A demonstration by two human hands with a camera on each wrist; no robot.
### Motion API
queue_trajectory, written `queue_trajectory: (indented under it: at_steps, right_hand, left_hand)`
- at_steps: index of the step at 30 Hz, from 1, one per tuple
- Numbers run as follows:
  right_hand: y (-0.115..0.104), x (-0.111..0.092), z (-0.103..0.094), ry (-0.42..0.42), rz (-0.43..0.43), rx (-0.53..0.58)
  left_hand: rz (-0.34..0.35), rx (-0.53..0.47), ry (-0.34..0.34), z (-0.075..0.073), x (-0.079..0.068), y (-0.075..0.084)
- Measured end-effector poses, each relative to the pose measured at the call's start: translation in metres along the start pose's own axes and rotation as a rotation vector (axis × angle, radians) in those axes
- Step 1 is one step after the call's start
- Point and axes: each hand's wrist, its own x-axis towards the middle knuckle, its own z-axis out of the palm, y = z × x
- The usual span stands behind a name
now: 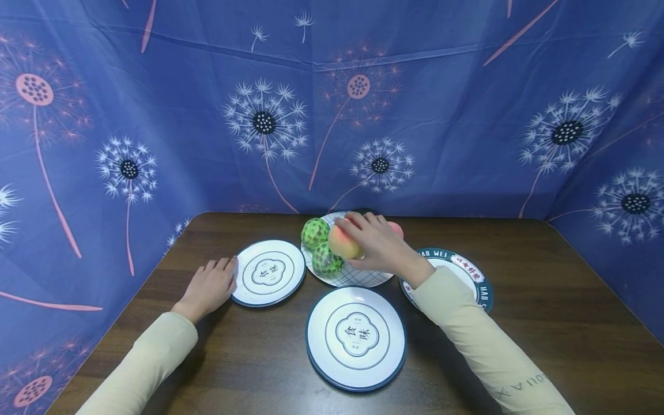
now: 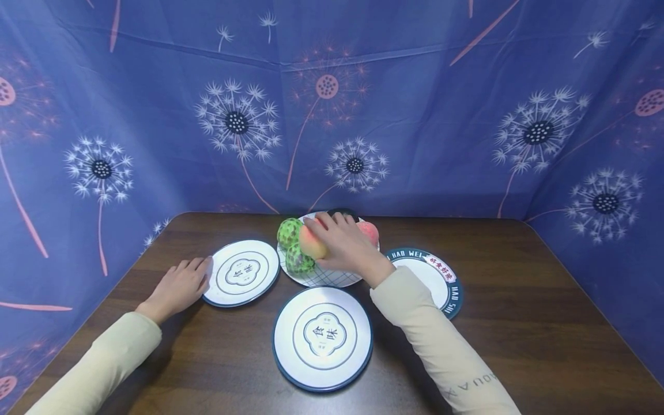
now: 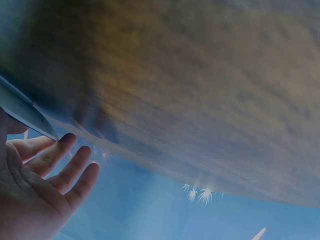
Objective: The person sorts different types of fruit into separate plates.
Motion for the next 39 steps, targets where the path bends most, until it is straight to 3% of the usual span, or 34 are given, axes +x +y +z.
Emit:
queue_trajectory:
  at_steps: [11,23,39]
  right_hand:
    - [-0.021,0.025,0.002,-0.070,0.034,-0.012]
    - [-0.039,0.047,0.012,-0.088,-0.069,-0.010]
    - [-0.060,0.070,0.037,-0.181,-0.085,0.018]
  left_hand:
    - [-0.004,-0.001,-0.005,0.001,0.000,0.000]
    - [-0.004,0.017,-0.004,0.001,0.001,0.000]
    - [-0.004,0.006,0.000,0.001,0.002,0.000]
